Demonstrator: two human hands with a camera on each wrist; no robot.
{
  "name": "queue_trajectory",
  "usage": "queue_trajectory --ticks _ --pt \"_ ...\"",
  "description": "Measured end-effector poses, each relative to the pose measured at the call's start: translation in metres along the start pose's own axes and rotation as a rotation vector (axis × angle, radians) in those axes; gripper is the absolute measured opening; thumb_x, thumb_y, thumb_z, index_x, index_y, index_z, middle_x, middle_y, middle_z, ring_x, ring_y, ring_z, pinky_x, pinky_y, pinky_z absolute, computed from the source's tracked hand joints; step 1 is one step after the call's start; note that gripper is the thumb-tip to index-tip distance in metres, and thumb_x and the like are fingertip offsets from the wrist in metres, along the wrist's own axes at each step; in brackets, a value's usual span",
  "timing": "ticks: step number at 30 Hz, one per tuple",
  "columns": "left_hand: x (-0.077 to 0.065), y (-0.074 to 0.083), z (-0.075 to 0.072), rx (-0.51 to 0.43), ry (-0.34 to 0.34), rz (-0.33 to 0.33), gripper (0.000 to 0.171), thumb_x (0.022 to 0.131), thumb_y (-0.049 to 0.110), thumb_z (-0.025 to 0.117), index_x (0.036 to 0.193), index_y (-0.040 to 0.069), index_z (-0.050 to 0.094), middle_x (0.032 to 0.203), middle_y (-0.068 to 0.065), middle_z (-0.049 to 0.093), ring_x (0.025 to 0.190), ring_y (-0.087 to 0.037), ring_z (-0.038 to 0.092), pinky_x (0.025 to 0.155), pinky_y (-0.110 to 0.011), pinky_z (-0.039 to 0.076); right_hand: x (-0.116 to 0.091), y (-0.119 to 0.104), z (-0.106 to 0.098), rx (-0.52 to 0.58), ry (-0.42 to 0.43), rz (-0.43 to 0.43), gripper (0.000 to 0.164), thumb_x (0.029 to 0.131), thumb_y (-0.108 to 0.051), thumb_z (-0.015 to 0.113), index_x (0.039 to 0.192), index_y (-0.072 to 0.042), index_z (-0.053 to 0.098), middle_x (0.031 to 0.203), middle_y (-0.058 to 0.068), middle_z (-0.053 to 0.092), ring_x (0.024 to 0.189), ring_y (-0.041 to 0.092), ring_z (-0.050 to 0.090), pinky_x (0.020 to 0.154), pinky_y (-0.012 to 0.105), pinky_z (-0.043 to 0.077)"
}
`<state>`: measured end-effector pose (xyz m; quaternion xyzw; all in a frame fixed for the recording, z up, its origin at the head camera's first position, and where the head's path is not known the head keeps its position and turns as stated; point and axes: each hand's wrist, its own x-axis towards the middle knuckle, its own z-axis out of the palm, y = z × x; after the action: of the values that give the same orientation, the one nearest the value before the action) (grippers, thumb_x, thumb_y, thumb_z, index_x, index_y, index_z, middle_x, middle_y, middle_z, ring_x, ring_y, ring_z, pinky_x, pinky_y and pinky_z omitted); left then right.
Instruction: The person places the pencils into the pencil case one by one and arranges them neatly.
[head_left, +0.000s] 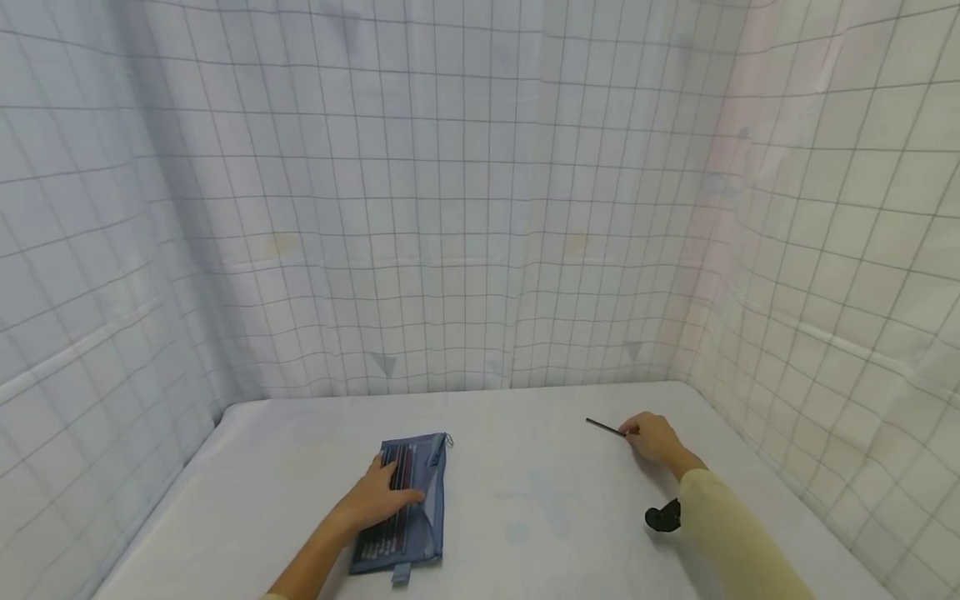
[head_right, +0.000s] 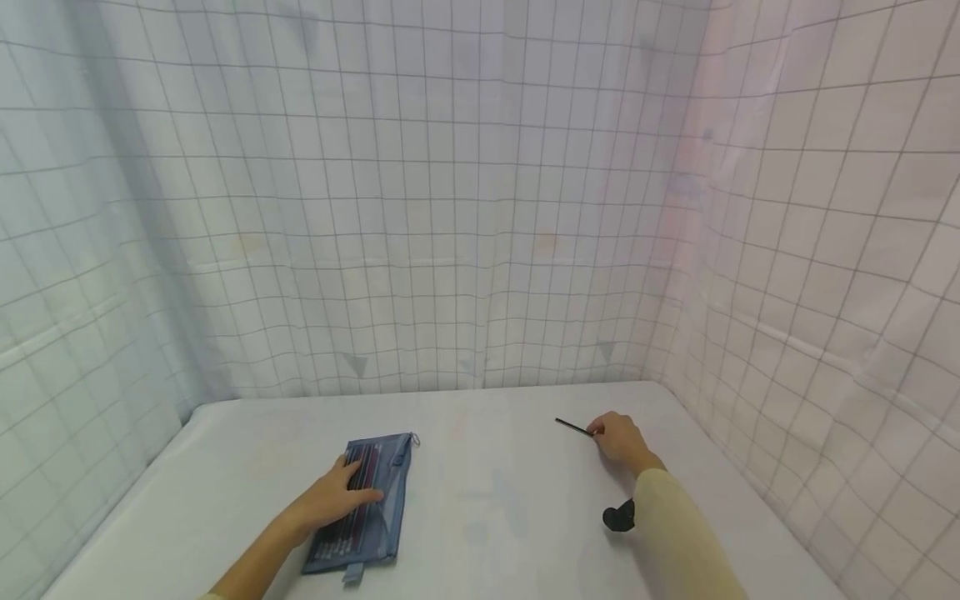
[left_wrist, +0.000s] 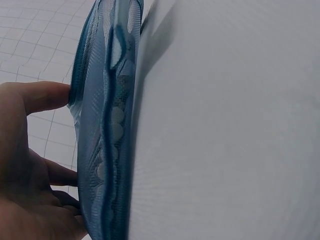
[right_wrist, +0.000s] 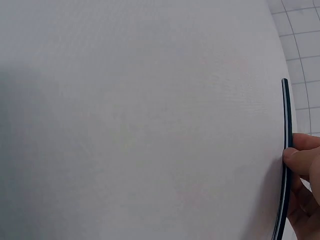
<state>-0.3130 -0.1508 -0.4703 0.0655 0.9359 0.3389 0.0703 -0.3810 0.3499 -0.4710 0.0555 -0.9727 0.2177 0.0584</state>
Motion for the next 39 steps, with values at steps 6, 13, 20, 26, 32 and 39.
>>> queue_trajectory --ticks 6,13,20,26,32,39 --pt "-0.001 0.001 0.000 0.010 0.012 0.000 0.096 0.087 0.047 0.075 0.146 -0.020 0.039 0.154 -0.049 0.016 0.138 -0.066 0.027 0.110 -0.072 0.028 0.000 -0.002 0.001 -0.041 0.002 -0.034 0.020 0.096 0.005 0.063 0.110 0.000 0.076 0.106 0.017 0.069 0.104 0.039 0.064 0.092 0.057 0.050" --pt "-0.002 0.000 0.000 0.005 0.003 -0.011 0.097 0.087 0.048 0.074 0.147 -0.019 0.038 0.154 -0.049 0.016 0.139 -0.066 0.027 0.110 -0.072 0.027 0.001 -0.004 0.003 -0.046 0.002 -0.040 0.019 0.094 0.006 0.064 0.107 -0.001 0.077 0.109 0.019 0.071 0.108 0.042 0.065 0.093 0.059 0.051" --pt "-0.003 0.000 0.000 0.002 0.000 -0.008 0.097 0.087 0.047 0.074 0.147 -0.020 0.038 0.154 -0.049 0.015 0.139 -0.066 0.026 0.110 -0.072 0.027 0.003 -0.009 0.004 -0.046 0.007 -0.061 0.020 0.095 0.005 0.064 0.109 0.000 0.077 0.107 0.017 0.071 0.105 0.039 0.065 0.090 0.057 0.052" --pt "-0.001 0.001 0.001 -0.017 0.007 0.027 0.097 0.087 0.047 0.075 0.146 -0.021 0.038 0.154 -0.049 0.016 0.139 -0.066 0.027 0.110 -0.072 0.028 0.005 -0.019 0.004 -0.025 0.011 -0.100 0.022 0.094 0.005 0.062 0.110 0.000 0.077 0.106 0.016 0.071 0.101 0.036 0.065 0.088 0.056 0.052" --pt "0.000 0.000 0.000 -0.027 0.003 0.048 0.097 0.088 0.047 0.075 0.146 -0.022 0.037 0.154 -0.049 0.015 0.139 -0.066 0.027 0.110 -0.072 0.029 0.012 -0.043 0.011 0.007 0.025 -0.153 0.021 0.093 0.005 0.065 0.109 0.000 0.078 0.100 0.011 0.071 0.092 0.028 0.065 0.081 0.050 0.054" --pt "0.000 -0.004 -0.001 -0.016 -0.001 0.032 0.097 0.088 0.047 0.075 0.146 -0.021 0.038 0.155 -0.049 0.015 0.139 -0.066 0.027 0.110 -0.072 0.029 0.015 -0.076 0.023 0.067 0.001 -0.175 0.018 0.093 0.000 0.068 0.108 -0.002 0.078 0.098 0.007 0.070 0.088 0.022 0.062 0.077 0.044 0.053"
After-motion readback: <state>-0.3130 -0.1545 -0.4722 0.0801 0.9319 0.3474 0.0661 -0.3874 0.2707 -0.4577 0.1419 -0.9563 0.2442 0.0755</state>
